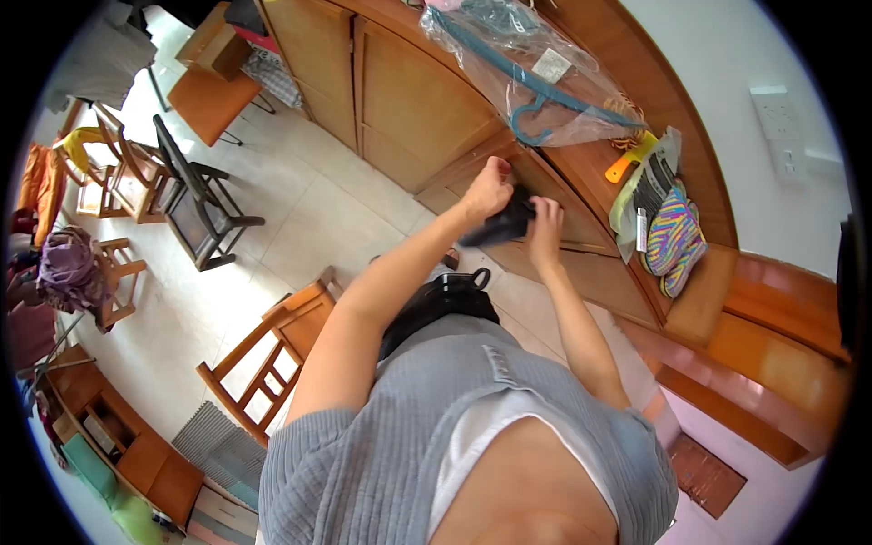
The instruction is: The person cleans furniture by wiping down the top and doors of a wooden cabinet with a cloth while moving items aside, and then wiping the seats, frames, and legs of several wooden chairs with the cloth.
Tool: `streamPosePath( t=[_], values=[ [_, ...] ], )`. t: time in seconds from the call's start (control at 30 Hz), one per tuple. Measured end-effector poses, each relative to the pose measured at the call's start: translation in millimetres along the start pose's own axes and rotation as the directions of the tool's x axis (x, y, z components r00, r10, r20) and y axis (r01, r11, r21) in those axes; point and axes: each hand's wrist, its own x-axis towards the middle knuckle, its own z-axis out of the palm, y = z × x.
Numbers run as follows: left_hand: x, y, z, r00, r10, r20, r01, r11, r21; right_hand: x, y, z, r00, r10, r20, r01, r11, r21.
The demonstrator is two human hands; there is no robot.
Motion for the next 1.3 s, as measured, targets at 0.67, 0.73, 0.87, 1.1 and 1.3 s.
streamPosePath(
  t=[0.67, 0.73, 0.87, 1.1, 1.3],
  values=[
    [-398.5, -305.2, -83.6, 0.353, -0.743, -0.568, 0.285, 0.664, -0.691, 31.9, 98.7, 101.9, 0.214, -0.552, 0.806, 0.915, -0.175, -0.363],
    [-419.9, -288.4, -33.3, 0.226, -0.814, -0.534, 0.356, 0.58, -0.733, 85.8, 33.5, 142.5, 0.264, -0.762, 0.591, 0.815, -0.151, -0.559],
    [-459.0, -292.2, 78.3, 0.206, -0.821, -0.532, 0.261, 0.57, -0.779, 80.5, 59.5, 182.1, 0.151, -0.836, 0.527, 0.815, -0.197, -0.545],
    [-505.1, -310.2, 199.9, 0.056, -0.927, -0.371, 0.203, 0.374, -0.905, -16.8, 155.8, 108.4, 0.091, -0.236, 0.967, 0.984, -0.131, -0.124],
    [-495.6, -318.5, 157.9, 0.241, -0.794, -0.558, 0.172, 0.6, -0.781, 59.2, 30.1, 61.1, 0.322, -0.717, 0.618, 0.918, 0.076, -0.39]
  ],
)
